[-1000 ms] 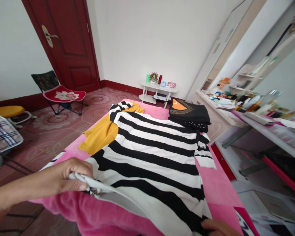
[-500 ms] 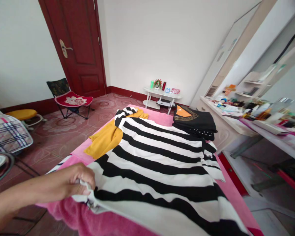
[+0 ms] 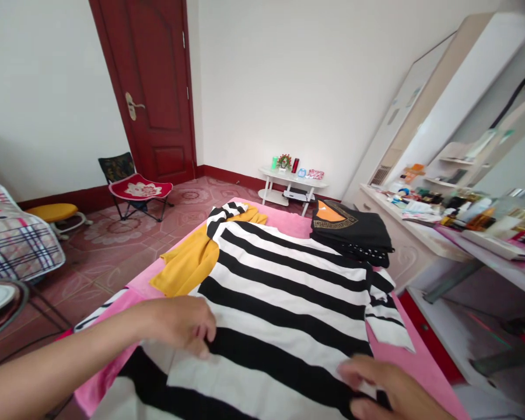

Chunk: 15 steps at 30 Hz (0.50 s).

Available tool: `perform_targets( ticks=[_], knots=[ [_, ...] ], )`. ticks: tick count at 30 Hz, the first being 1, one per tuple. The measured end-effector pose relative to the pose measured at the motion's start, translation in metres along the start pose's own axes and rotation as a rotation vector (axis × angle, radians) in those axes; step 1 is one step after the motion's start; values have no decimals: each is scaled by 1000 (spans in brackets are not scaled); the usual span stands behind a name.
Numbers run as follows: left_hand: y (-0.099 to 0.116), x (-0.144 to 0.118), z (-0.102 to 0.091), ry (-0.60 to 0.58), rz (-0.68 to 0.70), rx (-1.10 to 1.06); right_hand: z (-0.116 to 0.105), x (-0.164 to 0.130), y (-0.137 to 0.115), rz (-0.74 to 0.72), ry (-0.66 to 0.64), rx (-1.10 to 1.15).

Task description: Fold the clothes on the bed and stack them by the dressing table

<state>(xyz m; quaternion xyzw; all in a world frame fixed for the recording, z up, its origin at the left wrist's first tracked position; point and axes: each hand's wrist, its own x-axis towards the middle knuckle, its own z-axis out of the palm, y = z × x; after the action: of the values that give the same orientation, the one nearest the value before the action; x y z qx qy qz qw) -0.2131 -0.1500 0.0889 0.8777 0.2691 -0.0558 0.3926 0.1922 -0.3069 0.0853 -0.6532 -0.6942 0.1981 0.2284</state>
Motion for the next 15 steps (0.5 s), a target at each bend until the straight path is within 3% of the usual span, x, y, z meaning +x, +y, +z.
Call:
perform_targets(
  ticks=[2,4,7,11,15],
  knots=[
    [-5,29,-15,95,36,-8,20,51,-3,-77,-73,27],
    [-19,54,-33,237,12,-38,44,98,4,-109,19,31],
    [-52,79,-68,592,-153,-87,81,148,38,-23,208,-64],
    [-105,90,-116,960,-368,-159,116,168,82,10,351,-301],
    [-146,102,-145,1195,-557,-325,124,164,91,-25,386,-389]
  ],
)
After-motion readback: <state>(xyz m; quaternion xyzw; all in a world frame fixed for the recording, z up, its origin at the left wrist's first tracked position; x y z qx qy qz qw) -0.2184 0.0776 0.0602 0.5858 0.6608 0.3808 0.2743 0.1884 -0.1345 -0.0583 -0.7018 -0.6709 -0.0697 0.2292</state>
